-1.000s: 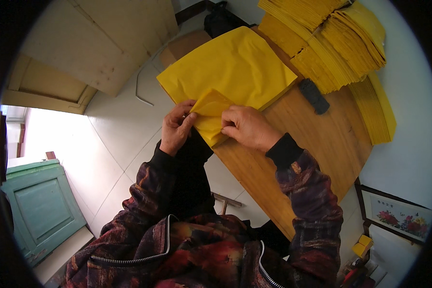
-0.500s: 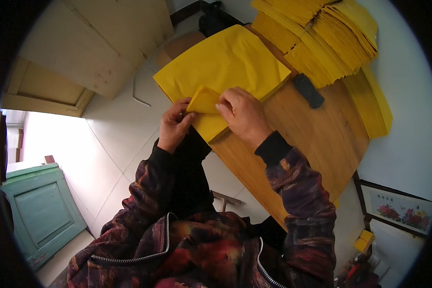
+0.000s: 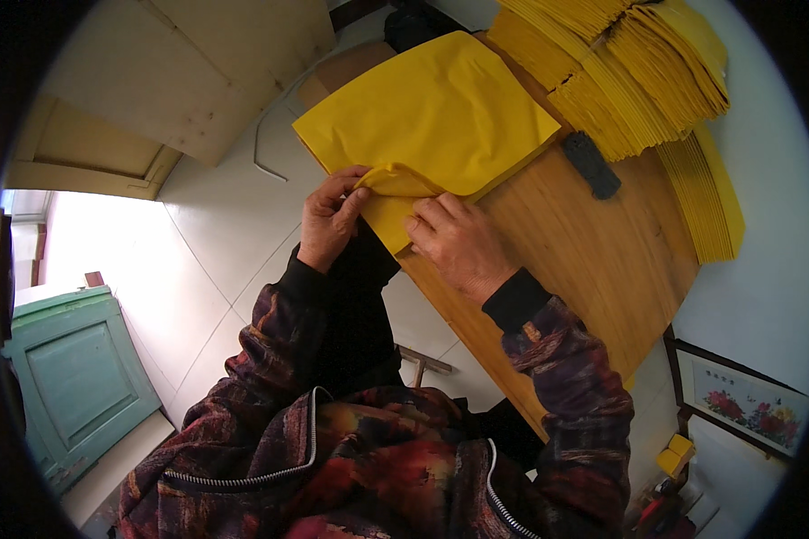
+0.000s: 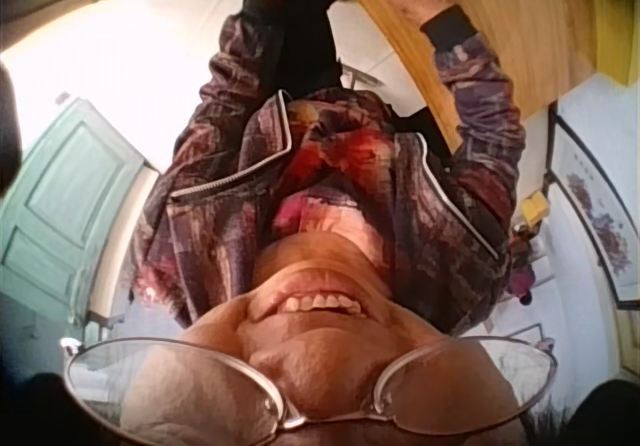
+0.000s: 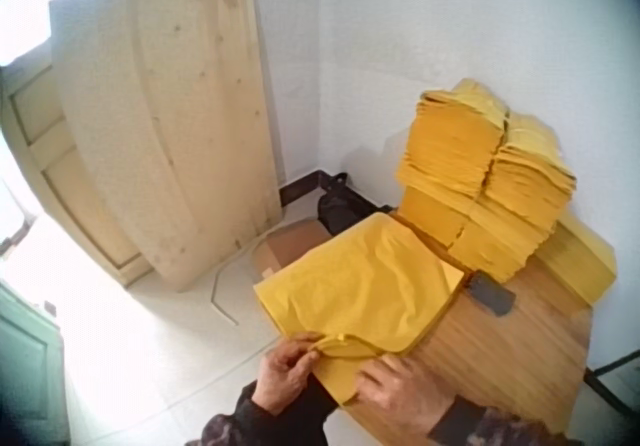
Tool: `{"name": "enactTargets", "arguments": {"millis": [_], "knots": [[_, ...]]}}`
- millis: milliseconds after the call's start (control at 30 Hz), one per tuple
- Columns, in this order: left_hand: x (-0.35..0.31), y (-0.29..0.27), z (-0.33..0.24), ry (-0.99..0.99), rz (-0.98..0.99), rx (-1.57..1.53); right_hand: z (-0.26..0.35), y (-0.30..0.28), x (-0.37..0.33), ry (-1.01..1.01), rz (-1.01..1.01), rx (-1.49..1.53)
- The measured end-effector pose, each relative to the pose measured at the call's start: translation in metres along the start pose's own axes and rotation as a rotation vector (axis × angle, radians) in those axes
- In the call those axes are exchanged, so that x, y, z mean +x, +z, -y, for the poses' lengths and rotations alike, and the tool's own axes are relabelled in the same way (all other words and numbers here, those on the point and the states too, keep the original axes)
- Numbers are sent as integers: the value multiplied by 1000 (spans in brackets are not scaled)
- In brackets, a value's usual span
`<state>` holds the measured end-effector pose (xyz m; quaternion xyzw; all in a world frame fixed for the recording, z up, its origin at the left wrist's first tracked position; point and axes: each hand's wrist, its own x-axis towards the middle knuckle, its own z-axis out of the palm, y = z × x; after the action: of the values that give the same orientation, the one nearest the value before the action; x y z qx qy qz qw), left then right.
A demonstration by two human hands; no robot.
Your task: The person sits on the floor and folds yellow sheets by hand on a low wooden table. They fold each sheet in half, smooth the crease, and place it on a growing stack.
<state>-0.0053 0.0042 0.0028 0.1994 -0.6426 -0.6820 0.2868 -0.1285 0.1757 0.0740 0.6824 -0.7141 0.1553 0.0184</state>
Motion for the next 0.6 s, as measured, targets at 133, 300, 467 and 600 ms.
{"name": "enactTargets", "arguments": {"millis": [133,300,467,600], "knots": [[1,0,2,49,4,27,-1,2,5,-47,-24,-65],[2,-3,-1,52,17,92,-8,-2,11,-18,9,100],[1,-2,-2,44,11,81,-13,-7,19,93,21,337],[0,-1,-2,12,5,49,-18,-10,25,148,94,482]]}}
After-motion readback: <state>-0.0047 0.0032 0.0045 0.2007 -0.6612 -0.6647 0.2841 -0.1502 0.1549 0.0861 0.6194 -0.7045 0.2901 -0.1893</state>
